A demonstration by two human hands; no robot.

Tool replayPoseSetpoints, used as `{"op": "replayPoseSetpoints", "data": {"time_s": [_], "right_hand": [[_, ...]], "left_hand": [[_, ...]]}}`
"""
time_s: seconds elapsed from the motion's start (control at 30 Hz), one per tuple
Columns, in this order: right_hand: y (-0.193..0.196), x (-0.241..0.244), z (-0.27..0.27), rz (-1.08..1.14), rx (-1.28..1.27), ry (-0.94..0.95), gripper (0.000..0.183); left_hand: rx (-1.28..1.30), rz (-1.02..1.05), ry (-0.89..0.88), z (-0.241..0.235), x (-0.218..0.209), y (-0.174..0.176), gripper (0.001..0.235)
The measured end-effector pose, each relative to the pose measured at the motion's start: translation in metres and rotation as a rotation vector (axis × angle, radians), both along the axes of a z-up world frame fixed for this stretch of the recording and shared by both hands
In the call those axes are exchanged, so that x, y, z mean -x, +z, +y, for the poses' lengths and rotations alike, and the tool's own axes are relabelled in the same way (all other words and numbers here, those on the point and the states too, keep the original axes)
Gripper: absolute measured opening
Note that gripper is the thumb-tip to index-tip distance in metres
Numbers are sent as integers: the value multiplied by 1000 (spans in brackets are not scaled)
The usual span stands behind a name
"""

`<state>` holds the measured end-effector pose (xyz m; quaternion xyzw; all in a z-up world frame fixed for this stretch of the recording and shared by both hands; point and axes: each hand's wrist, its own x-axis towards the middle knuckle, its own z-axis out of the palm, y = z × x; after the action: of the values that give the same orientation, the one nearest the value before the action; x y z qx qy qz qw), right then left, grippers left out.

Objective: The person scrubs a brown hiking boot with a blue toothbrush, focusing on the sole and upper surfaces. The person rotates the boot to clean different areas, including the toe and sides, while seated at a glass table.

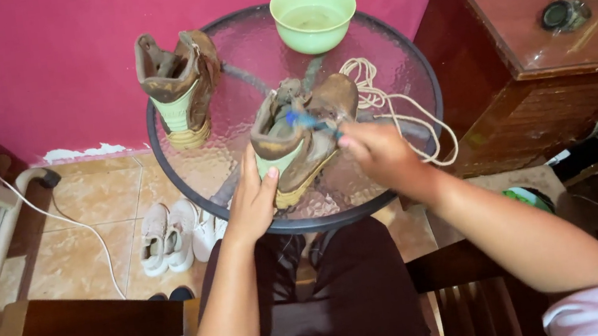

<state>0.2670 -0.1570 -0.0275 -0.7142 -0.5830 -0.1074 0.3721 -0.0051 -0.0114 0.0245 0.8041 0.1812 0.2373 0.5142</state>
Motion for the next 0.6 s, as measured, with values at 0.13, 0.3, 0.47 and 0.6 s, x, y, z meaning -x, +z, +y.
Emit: {"op": "replayPoseSetpoints", "data": {"time_s": [0.13,0.3,0.47,0.6], "right_hand": [[13,-6,-4,-9,-7,-19,25],[20,22,-16,34,34,-11,26],[14,25,-14,-35,65,31,29],[23,1,-11,24,60,-68,27]], "left_hand": [[-9,-41,-9,-1,-2,-1,72],[-32,-48,-5,4,0,-12,71],[-33,-70,-14,6,-2,-15,70],[-59,-72,-4,5,-3,-13,70]]}}
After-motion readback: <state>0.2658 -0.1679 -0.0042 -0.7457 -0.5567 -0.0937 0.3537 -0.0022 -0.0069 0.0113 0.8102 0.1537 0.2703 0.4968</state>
